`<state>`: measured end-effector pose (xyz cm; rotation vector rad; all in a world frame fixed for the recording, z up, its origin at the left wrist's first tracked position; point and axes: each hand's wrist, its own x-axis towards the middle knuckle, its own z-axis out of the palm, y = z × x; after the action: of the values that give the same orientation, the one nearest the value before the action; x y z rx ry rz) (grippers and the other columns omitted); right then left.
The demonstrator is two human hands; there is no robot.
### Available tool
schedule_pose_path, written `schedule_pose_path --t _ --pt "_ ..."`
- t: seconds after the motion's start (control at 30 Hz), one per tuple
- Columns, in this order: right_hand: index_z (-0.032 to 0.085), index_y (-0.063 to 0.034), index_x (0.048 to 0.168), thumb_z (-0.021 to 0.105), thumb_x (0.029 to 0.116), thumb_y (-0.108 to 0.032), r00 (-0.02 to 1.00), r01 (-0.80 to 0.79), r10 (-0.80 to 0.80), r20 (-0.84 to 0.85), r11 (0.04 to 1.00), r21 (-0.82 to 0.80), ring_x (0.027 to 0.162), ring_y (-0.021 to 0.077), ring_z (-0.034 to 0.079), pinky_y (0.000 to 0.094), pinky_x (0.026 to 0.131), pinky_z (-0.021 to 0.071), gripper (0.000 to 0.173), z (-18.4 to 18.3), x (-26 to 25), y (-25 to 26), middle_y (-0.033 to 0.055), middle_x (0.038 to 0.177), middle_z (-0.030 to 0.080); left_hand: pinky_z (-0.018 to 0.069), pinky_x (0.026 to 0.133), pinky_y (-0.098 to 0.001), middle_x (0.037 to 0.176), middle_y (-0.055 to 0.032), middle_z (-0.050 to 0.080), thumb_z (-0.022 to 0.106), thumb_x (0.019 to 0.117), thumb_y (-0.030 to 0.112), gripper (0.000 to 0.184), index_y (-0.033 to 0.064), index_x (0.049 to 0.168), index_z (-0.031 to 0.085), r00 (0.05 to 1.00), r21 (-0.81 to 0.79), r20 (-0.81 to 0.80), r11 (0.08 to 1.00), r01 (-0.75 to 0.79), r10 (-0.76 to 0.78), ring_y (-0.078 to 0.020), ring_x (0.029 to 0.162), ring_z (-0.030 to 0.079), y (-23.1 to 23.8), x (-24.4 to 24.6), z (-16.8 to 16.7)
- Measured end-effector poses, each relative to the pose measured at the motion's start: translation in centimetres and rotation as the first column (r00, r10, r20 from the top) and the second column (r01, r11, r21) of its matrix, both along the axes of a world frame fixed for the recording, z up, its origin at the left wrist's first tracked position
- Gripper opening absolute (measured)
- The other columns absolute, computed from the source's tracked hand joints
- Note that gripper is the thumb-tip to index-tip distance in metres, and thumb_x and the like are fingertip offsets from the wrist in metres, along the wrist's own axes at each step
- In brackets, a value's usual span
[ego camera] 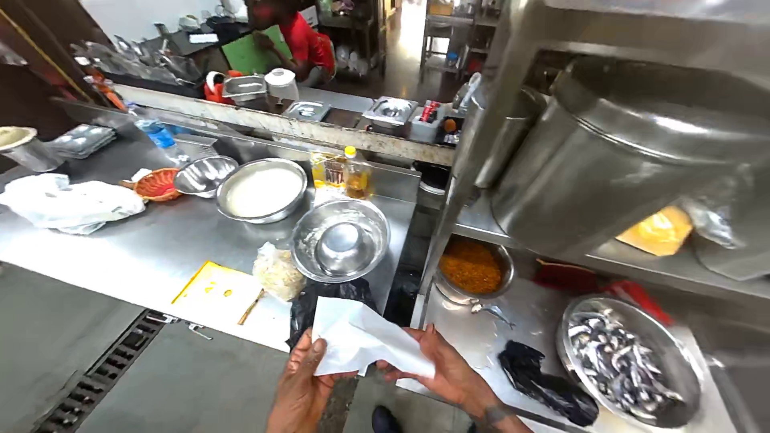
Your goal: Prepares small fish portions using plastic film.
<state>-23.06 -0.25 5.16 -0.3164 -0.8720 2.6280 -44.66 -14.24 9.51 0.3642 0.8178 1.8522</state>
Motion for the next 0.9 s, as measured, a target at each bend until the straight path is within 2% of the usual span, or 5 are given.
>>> schedule_pose_path --t 0.13,0.3,0.67,0.8,0.9 --pt "0.06 -0.0037 0.127 0.068 0.0994 -0.023 0.98 0.193 -0.185 0.074 0.974 -0.116 0.103 0.0298 0.071 0.0488 0.088 0.0605 0.034 0.8 5.4 -0.2 0.0173 0.118 0.07 0.0655 0.065 -0.0479 0.103 -0.024 0.071 0.065 0.0997 0.019 0.026 0.0002 0.115 0.055 0.998 -0.158 -0.066 0.987 -0.023 0.012 -0.0333 0.081 0.076 0.5 5.1 -2.5" --pt "0.063 -0.0003 0.126 0.061 0.1035 -0.022 0.964 0.206 -0.214 0.158 0.976 0.065 0.108 0.0247 0.069 0.0458 0.098 0.0566 0.032 -0.2 14.1 2.6 0.0151 0.118 0.07 0.0651 0.061 -0.0423 0.096 -0.0219 0.072 0.051 0.1055 0.014 0.016 -0.0012 0.111 0.055 0.991 -0.308 -0.132 0.95 -0.057 0.017 -0.029 0.073 0.075 2.1 11.8 -3.9" --pt "0.069 0.0017 0.11 0.08 0.0893 -0.015 0.788 0.42 -0.493 0.369 0.869 0.263 0.09 0.02 0.073 0.0393 0.082 0.0622 0.029 -2.0 29.2 5.7 0.0114 0.098 0.075 0.0652 0.067 -0.0393 0.096 -0.0118 0.074 0.045 0.1078 0.016 0.018 0.0049 0.111 0.059 0.979 -0.535 -0.154 0.844 0.029 -0.131 -0.0224 0.078 0.075 7.1 27.4 -5.6" --pt "0.069 0.0028 0.113 0.083 0.0858 -0.013 0.762 0.454 -0.555 0.334 0.826 0.335 0.095 0.0182 0.073 0.0391 0.09 0.0616 0.034 -2.4 32.4 5.7 0.0108 0.101 0.076 0.0603 0.075 -0.0434 0.121 -0.0165 0.061 0.07 0.096 0.022 0.051 -0.0027 0.134 0.049 0.735 -0.624 -0.604 0.757 -0.196 -0.307 -0.0239 0.096 0.067 7.7 31.4 -6.3" --pt "0.07 -0.0052 0.099 0.09 0.0787 -0.035 0.71 0.242 -0.569 0.416 0.751 0.614 0.081 0.0116 0.067 0.0336 0.078 0.0579 0.041 -4.0 32.4 4.9 0.003 0.087 0.071 0.0606 0.067 -0.0375 0.106 -0.0135 0.068 0.078 0.0892 0.03 0.048 -0.0016 0.12 0.06 0.556 -0.542 -0.743 0.822 -0.173 -0.373 -0.0205 0.084 0.069 7.2 34.0 -4.8"
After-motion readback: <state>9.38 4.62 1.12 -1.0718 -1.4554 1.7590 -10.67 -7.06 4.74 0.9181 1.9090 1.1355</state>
